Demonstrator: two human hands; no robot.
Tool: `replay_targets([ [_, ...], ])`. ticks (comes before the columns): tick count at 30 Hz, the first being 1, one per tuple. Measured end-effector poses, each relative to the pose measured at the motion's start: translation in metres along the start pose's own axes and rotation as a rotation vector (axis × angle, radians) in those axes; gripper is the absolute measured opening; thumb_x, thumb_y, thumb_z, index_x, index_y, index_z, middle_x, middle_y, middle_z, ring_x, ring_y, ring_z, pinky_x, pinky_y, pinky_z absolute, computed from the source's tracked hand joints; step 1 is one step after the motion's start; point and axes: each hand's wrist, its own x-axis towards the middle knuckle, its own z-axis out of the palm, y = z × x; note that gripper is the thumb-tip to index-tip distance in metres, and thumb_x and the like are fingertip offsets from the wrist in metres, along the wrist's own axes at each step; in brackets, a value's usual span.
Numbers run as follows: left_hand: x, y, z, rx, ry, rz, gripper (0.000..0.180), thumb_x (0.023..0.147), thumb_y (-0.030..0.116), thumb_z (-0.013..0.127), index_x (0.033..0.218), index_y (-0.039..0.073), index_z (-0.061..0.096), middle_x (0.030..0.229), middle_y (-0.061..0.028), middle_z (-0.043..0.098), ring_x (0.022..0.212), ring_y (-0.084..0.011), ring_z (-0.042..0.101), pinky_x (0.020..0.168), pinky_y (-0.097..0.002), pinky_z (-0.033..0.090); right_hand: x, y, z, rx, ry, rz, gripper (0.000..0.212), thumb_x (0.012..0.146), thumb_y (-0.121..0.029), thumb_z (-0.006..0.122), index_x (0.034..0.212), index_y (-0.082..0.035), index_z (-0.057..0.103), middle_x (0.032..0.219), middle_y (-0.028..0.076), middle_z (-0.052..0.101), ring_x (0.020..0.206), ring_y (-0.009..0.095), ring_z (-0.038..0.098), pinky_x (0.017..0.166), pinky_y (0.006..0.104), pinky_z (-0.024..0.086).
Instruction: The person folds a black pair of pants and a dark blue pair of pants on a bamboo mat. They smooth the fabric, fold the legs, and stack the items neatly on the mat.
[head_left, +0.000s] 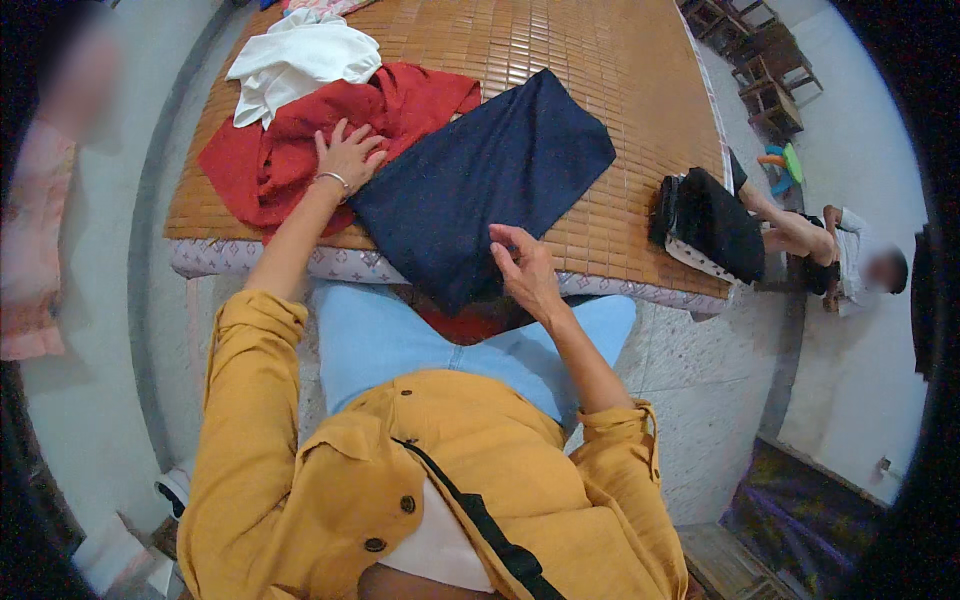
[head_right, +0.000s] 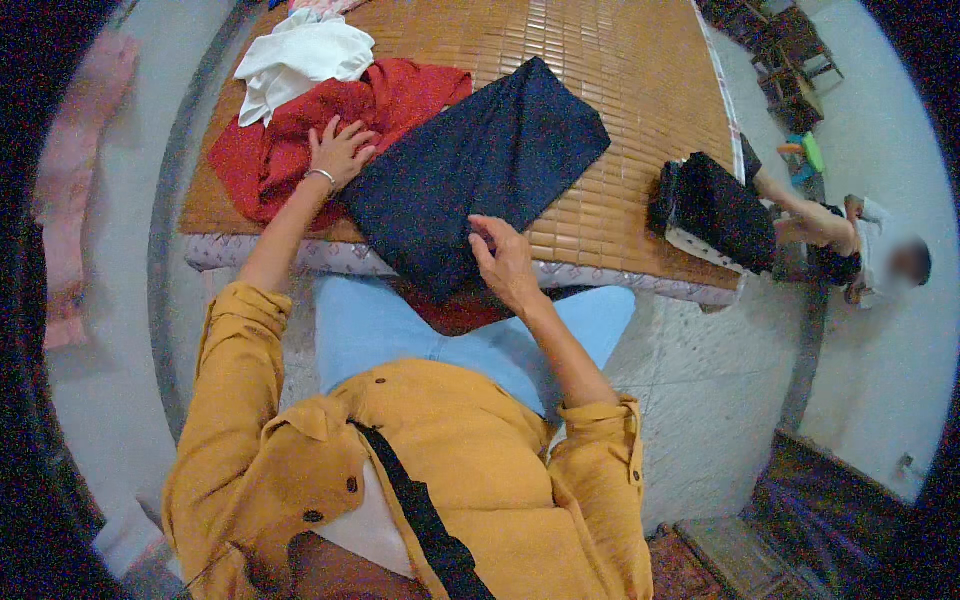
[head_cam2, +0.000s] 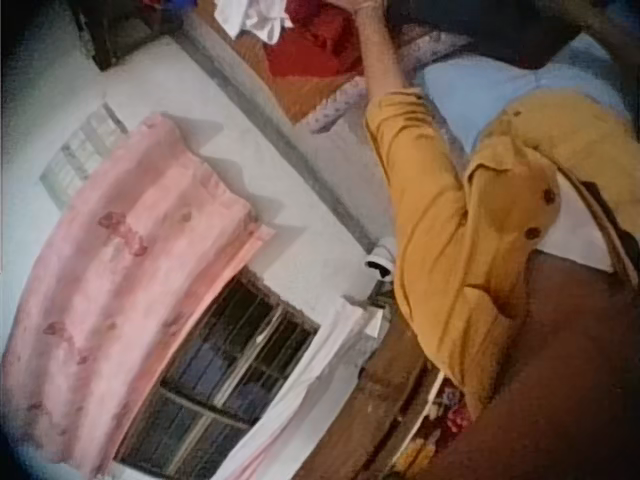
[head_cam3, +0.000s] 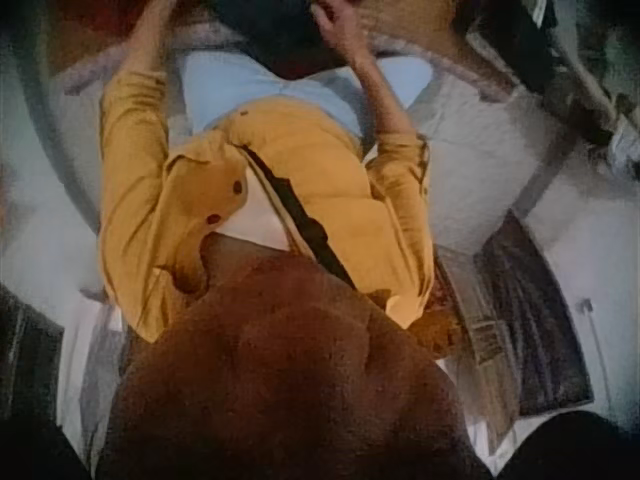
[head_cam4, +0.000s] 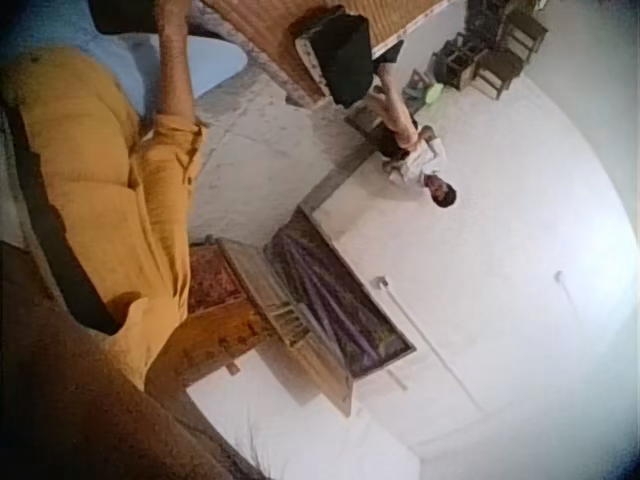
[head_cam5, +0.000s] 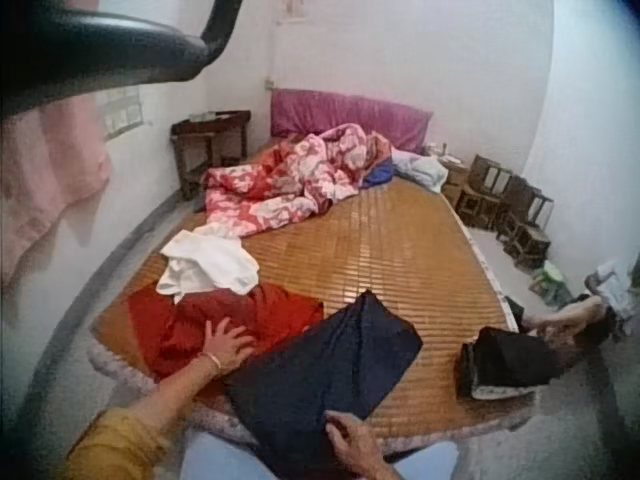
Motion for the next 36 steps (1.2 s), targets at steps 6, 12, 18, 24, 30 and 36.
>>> replay_targets([
  [6,-0.008,-0.079,0.030,0.042,-0.006,-0.104,0.049,0.078,0.015,0.055,0.124,0.030,0.045,0.138,0.0044,0.035,0.131,-0.0239,0.025,0.099,-0.0651,0.019,-0.001,0.039,-0.019,-0.118,0.048,0.062,0.026,0.082,-0.009,0.056,0.107,-0.002,0.056,0.103,0.016,0.057,0.092,0.027,0.058,0.075,0.0328,0.047],
  [12,-0.037,-0.074,0.007,0.054,0.259,-0.282,0.054,0.072,0.003,0.058,0.120,0.025,0.049,0.140,-0.0068,0.031,0.130,-0.0287,0.026,0.098,-0.0638,0.022,0.042,0.032,-0.038,-0.494,0.193,-0.296,0.033,0.079,-0.010,0.058,0.111,-0.003,0.054,0.116,0.017,0.052,0.107,0.033,0.049,0.091,0.0390,0.039],
  [18,-0.085,0.056,-0.009,-0.435,0.210,0.429,0.048,0.081,0.024,0.056,0.127,0.018,0.045,0.139,-0.0079,0.034,0.131,-0.0293,0.026,0.104,-0.0555,0.016,0.093,0.017,0.000,-0.711,-0.246,-0.654,0.048,0.084,-0.036,0.054,0.126,-0.015,0.046,0.138,0.008,0.037,0.129,0.028,0.030,0.105,0.0457,0.022],
  [24,-0.090,0.073,0.023,-0.363,0.144,0.278,0.049,0.086,0.038,0.048,0.132,0.022,0.040,0.142,-0.0064,0.029,0.131,-0.0308,0.024,0.105,-0.0535,0.016,0.132,0.060,-0.013,-0.970,-0.325,-0.771,0.050,0.086,-0.048,0.041,0.130,-0.023,0.043,0.138,0.003,0.036,0.129,0.026,0.028,0.106,0.0481,0.017],
  [30,-0.093,0.073,0.020,-0.385,0.145,0.269,0.049,0.086,0.038,0.048,0.132,0.023,0.040,0.141,-0.0071,0.030,0.130,-0.0305,0.025,0.105,-0.0525,0.017,0.187,0.100,-0.077,-1.187,0.135,-0.291,0.054,0.088,-0.049,0.039,0.135,-0.022,0.034,0.139,0.006,0.035,0.126,0.033,0.032,0.104,0.0516,0.019],
  [36,-0.092,0.071,0.023,-0.401,0.156,0.261,0.050,0.085,0.038,0.049,0.132,0.021,0.040,0.140,-0.0075,0.031,0.130,-0.0293,0.025,0.106,-0.0496,0.016,0.223,0.112,-0.101,-0.827,-0.033,0.234,0.069,0.081,-0.061,0.045,0.129,-0.011,0.041,0.127,0.019,0.046,0.116,0.039,0.043,0.094,0.0481,0.037],
])
